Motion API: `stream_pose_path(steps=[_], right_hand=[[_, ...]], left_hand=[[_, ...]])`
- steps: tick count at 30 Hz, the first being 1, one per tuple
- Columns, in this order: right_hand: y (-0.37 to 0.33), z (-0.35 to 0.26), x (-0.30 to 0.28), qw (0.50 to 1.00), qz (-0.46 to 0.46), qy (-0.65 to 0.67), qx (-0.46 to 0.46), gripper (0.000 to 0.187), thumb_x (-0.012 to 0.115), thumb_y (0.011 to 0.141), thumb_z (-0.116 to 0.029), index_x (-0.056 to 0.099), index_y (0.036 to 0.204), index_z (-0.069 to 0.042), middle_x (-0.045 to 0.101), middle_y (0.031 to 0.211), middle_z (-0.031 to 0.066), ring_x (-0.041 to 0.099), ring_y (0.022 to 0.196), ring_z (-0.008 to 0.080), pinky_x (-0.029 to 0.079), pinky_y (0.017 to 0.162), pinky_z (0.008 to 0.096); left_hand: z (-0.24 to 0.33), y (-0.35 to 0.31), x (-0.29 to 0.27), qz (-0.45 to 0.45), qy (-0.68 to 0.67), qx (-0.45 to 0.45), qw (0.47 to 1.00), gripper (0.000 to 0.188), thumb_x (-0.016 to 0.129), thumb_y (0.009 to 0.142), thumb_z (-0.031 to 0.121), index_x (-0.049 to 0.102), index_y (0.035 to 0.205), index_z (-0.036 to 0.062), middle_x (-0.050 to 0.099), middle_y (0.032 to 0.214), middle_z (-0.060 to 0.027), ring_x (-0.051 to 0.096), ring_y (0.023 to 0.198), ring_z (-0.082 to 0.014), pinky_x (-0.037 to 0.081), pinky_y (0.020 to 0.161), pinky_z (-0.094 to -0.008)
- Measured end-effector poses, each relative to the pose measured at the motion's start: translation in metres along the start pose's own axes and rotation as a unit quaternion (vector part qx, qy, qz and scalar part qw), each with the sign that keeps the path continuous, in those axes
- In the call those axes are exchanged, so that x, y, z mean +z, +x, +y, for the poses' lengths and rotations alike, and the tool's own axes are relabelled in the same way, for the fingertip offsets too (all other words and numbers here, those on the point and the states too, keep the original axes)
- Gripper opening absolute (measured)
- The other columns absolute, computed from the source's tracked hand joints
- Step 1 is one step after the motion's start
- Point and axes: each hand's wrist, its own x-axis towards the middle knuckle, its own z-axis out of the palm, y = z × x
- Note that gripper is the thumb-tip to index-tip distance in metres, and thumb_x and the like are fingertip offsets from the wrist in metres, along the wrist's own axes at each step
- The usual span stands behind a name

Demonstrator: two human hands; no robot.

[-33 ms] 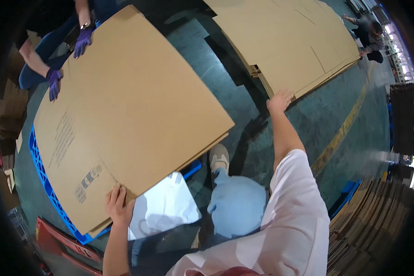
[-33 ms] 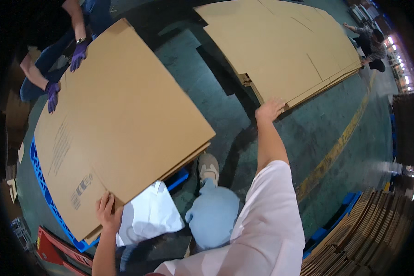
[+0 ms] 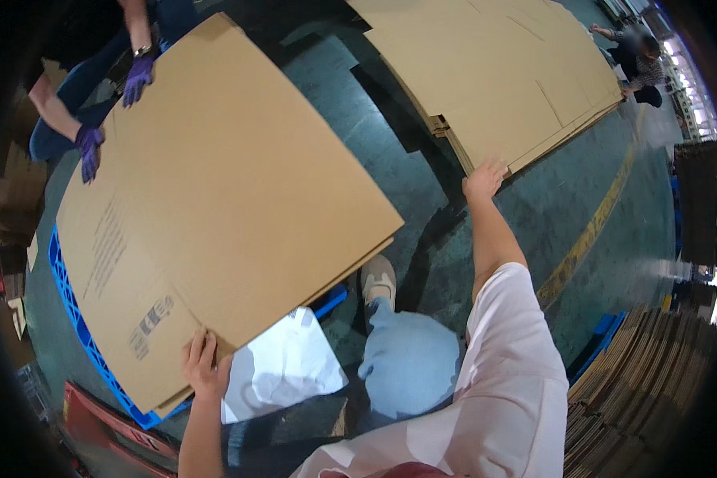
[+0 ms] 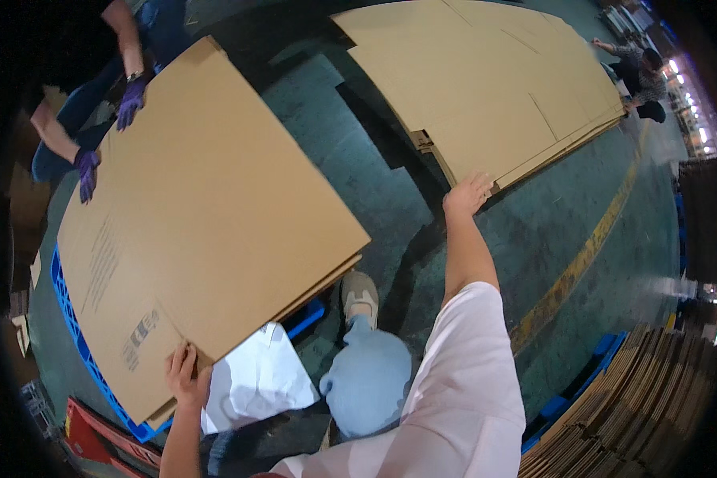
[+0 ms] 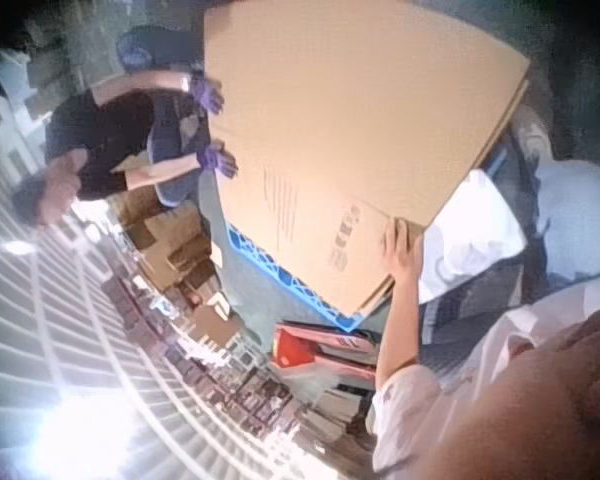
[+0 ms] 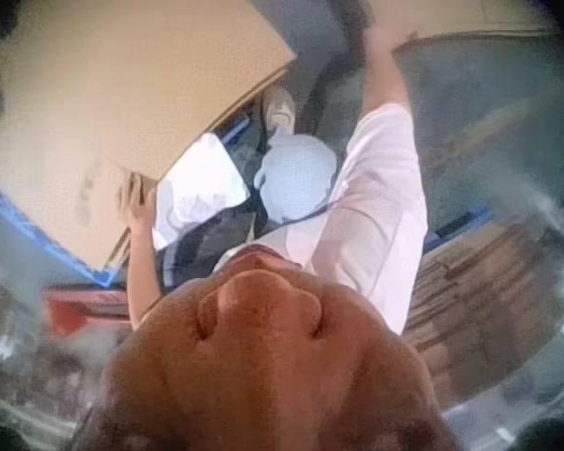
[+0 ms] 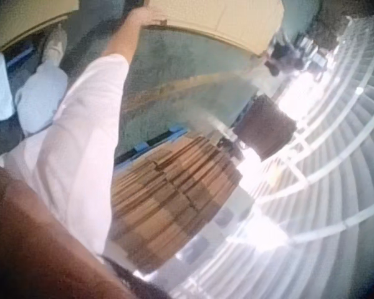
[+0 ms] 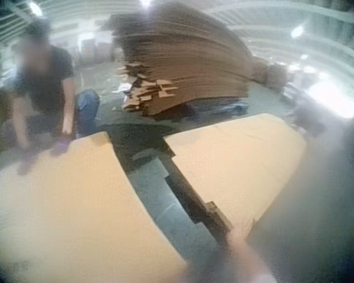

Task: The person picks up flat cardboard sheets and stacks them on a blue plastic pallet. They also handle a small wrapped package and place it on the floor. The person sits on the floor while continuing to stack cardboard sheets.

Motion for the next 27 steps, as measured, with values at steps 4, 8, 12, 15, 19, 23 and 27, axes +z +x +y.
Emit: stream_pose_path(steps=[4,8,12,15,19,23,27], right_hand=[[0.016,-0.001,0.04,0.999,0.03,0.016,-0.021,0.047,0.047,0.083,-0.011,0.033,0.127,-0.004,0.029,0.134,0.019,0.026,0.125,0.0338,0.037,0.093,0.0448],[0.038,0.006,0.054,0.963,-0.033,-0.239,-0.12,0.026,0.045,0.083,-0.013,0.051,0.105,0.001,0.05,0.107,0.0225,0.052,0.101,0.0299,0.049,0.075,0.0411],[0.023,0.018,0.007,0.952,0.06,-0.127,-0.272,0.013,0.049,0.077,-0.012,0.053,0.086,-0.004,0.058,0.08,0.013,0.06,0.077,0.0285,0.049,0.069,0.0389],[-0.023,0.018,-0.104,0.916,0.168,-0.049,-0.36,0.005,0.051,0.073,-0.009,0.049,0.077,-0.007,0.057,0.067,0.0091,0.06,0.063,0.0223,0.048,0.055,0.0342],[-0.108,0.028,-0.272,0.873,0.187,0.131,-0.431,0.036,0.051,0.068,-0.001,0.047,0.104,-0.005,0.055,0.073,0.0127,0.057,0.066,0.0277,0.046,0.058,0.0369],[-0.182,0.05,-0.451,0.678,0.403,0.322,-0.523,0.034,0.057,0.066,0.001,0.051,0.1,-0.003,0.057,0.072,0.0114,0.056,0.062,0.0269,0.045,0.053,0.0346],[-0.198,0.121,-0.565,0.604,0.534,0.401,-0.435,0.034,0.058,0.068,-0.005,0.052,0.102,-0.005,0.058,0.077,0.0101,0.057,0.065,0.0262,0.045,0.054,0.0352]], left_hand=[[-0.003,-0.002,0.004,-0.02,0.004,-0.01,1.0,0.045,0.07,0.053,0.013,0.06,0.095,-0.0019,0.054,0.11,-0.0164,0.052,0.092,-0.0347,0.043,0.082,-0.0406],[-0.001,0.008,0.006,-0.009,0.003,0.018,1.0,0.045,0.07,0.053,0.015,0.061,0.094,-0.0017,0.054,0.109,-0.0164,0.052,0.09,-0.0338,0.044,0.079,-0.0396],[0.009,0.009,-0.001,-0.016,0.015,0.016,1.0,0.047,0.07,0.054,0.016,0.06,0.097,-0.0011,0.054,0.11,-0.0149,0.051,0.089,-0.0329,0.044,0.077,-0.0395],[0.01,0.005,-0.002,0.0,0.002,0.028,1.0,0.049,0.07,0.055,0.018,0.059,0.099,-0.0003,0.052,0.111,-0.0136,0.05,0.091,-0.0317,0.043,0.079,-0.0392],[0.019,0.004,-0.012,-0.018,0.018,0.012,1.0,0.043,0.068,0.056,0.017,0.06,0.094,-0.0005,0.053,0.111,-0.0141,0.05,0.093,-0.0326,0.042,0.081,-0.0402],[0.077,0.035,-0.044,-0.018,0.051,0.005,0.999,0.041,0.07,0.059,0.016,0.058,0.096,0.0011,0.05,0.113,-0.0177,0.045,0.104,-0.0337,0.036,0.091,-0.0413],[0.174,0.096,-0.033,-0.021,-0.401,-0.057,0.914,0.048,0.065,0.073,0.023,0.052,0.114,0.0026,0.049,0.118,-0.0181,0.045,0.112,-0.0315,0.038,0.091,-0.0366]])
